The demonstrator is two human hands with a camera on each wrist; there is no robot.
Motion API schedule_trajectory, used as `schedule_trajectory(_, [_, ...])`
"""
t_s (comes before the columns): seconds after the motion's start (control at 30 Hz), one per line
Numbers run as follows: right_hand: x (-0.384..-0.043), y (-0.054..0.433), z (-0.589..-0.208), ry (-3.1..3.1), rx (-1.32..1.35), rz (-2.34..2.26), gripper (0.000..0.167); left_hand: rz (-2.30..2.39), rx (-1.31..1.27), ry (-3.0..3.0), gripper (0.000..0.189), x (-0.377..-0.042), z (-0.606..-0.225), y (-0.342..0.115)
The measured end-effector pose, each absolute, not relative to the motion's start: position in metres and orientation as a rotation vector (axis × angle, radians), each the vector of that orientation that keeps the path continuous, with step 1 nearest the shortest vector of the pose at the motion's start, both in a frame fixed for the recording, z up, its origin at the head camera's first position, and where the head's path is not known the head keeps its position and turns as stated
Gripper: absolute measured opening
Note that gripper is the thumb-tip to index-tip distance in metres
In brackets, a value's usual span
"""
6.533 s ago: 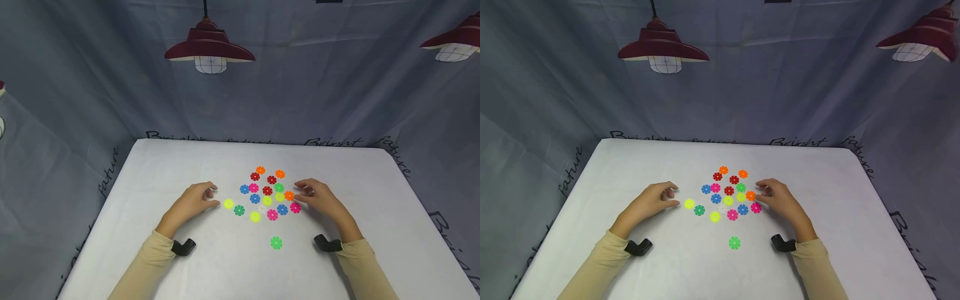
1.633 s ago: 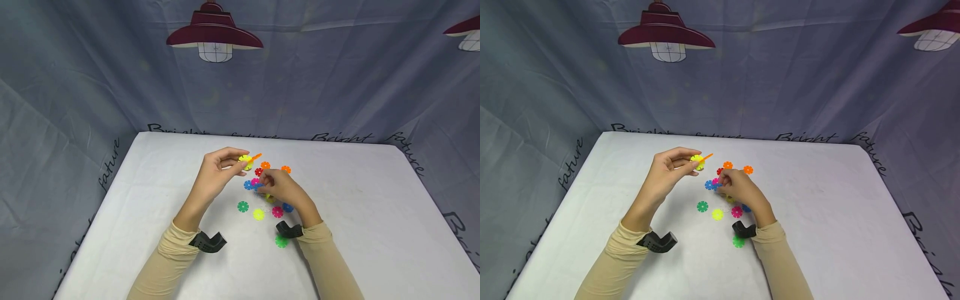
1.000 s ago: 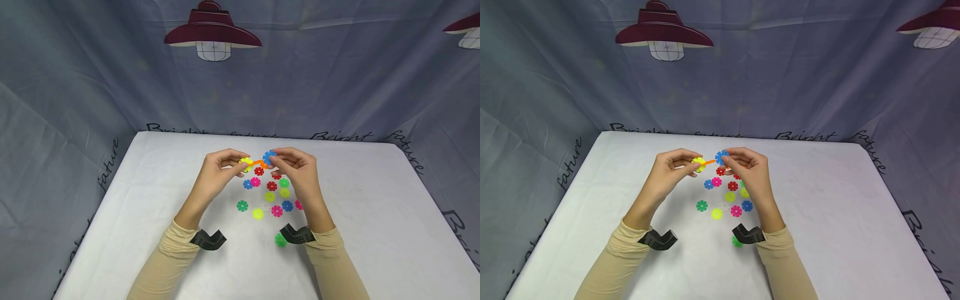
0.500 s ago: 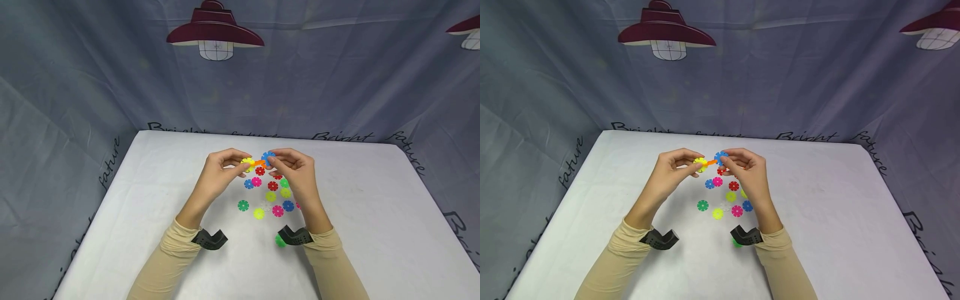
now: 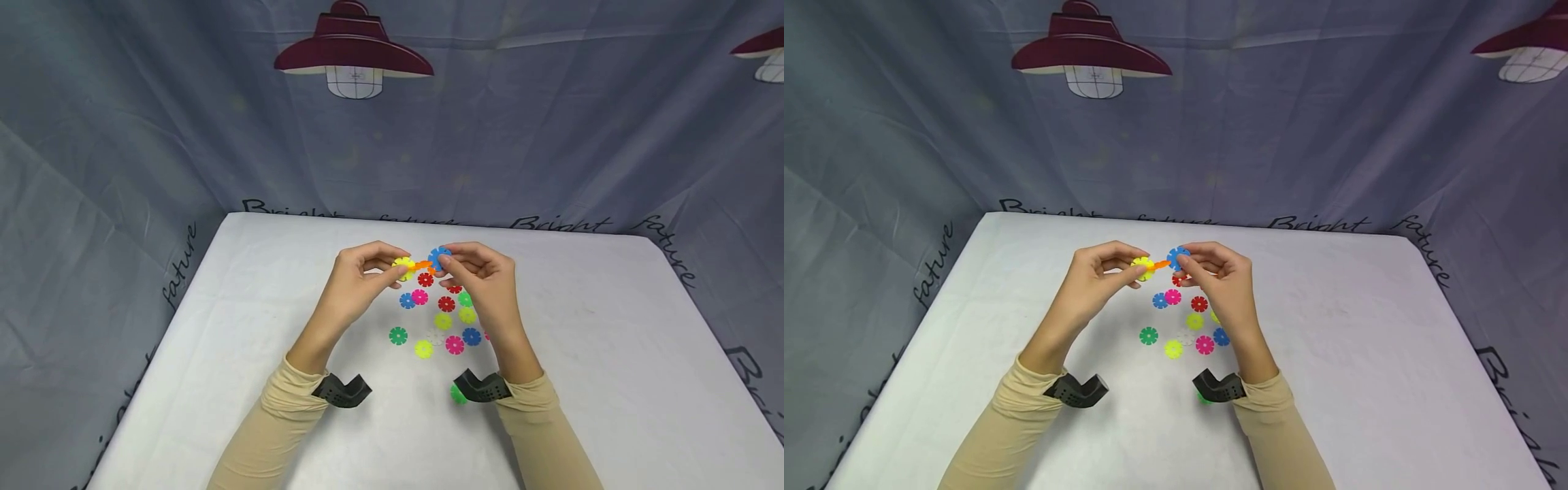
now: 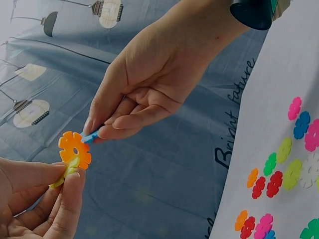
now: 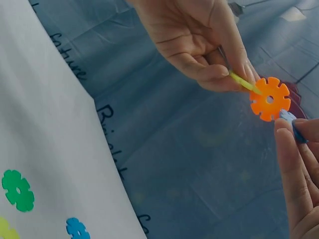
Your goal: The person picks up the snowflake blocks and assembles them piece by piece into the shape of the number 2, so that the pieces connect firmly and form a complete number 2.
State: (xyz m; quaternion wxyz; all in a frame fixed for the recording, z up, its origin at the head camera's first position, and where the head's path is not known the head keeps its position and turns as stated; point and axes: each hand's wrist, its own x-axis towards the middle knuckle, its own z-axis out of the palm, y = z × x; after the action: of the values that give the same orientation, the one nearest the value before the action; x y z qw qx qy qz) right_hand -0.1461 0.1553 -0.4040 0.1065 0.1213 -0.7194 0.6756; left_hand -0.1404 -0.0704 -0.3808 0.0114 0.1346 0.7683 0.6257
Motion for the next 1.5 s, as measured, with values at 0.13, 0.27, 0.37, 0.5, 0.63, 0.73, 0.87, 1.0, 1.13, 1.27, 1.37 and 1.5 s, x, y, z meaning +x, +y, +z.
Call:
schedule_trajectory(0.13, [-0.146,0.154,-0.404,-2.153,0.346,1.972,0.024,1.95,0.423,2.403,0.015,-0.14,-0.381,-0.07])
schedule_trajectory(0.27, [-0.146,0.155,-0.404,-2.162,0.371,1.967,0.023,1.966,0.443,2.401,0.016,-0.141,-0.382,-0.07])
schedule_trajectory(0.37, [-0.145,0.156,-0.403,-2.178,0.424,1.961,0.021,1.993,0.464,2.399,0.017,-0.14,-0.381,-0.069])
schedule_trajectory(0.5, [-0.145,0.159,-0.403,-2.218,0.469,1.923,0.019,2.0,0.489,2.397,0.017,-0.139,-0.38,-0.068])
schedule_trajectory(0.63, [-0.145,0.161,-0.403,-2.238,0.472,1.89,0.017,1.986,0.507,2.379,0.017,-0.139,-0.381,-0.067])
schedule_trajectory(0.73, [-0.145,0.162,-0.403,-2.233,0.48,1.893,0.015,1.983,0.52,2.363,0.017,-0.139,-0.382,-0.065])
schedule_trajectory(0.87, [-0.147,0.162,-0.404,-2.203,0.476,1.956,0.017,1.973,0.521,2.355,0.017,-0.139,-0.382,-0.066])
schedule_trajectory(1.0, [-0.147,0.159,-0.405,-2.218,0.462,2.01,0.023,1.917,0.53,2.355,0.017,-0.141,-0.381,-0.07])
schedule_trajectory(1.13, [-0.147,0.158,-0.407,-2.302,0.497,2.028,0.024,1.834,0.54,2.333,0.018,-0.142,-0.383,-0.076])
schedule_trajectory(1.27, [-0.146,0.157,-0.408,-2.42,0.615,2.038,0.024,1.747,0.558,2.276,0.018,-0.143,-0.386,-0.076])
schedule_trajectory(1.37, [-0.146,0.156,-0.407,-2.485,0.672,2.018,0.025,1.694,0.591,2.287,0.014,-0.145,-0.388,-0.073])
schedule_trajectory(1.5, [-0.146,0.157,-0.405,-2.524,0.652,1.964,0.027,1.682,0.58,2.353,0.012,-0.146,-0.389,-0.071])
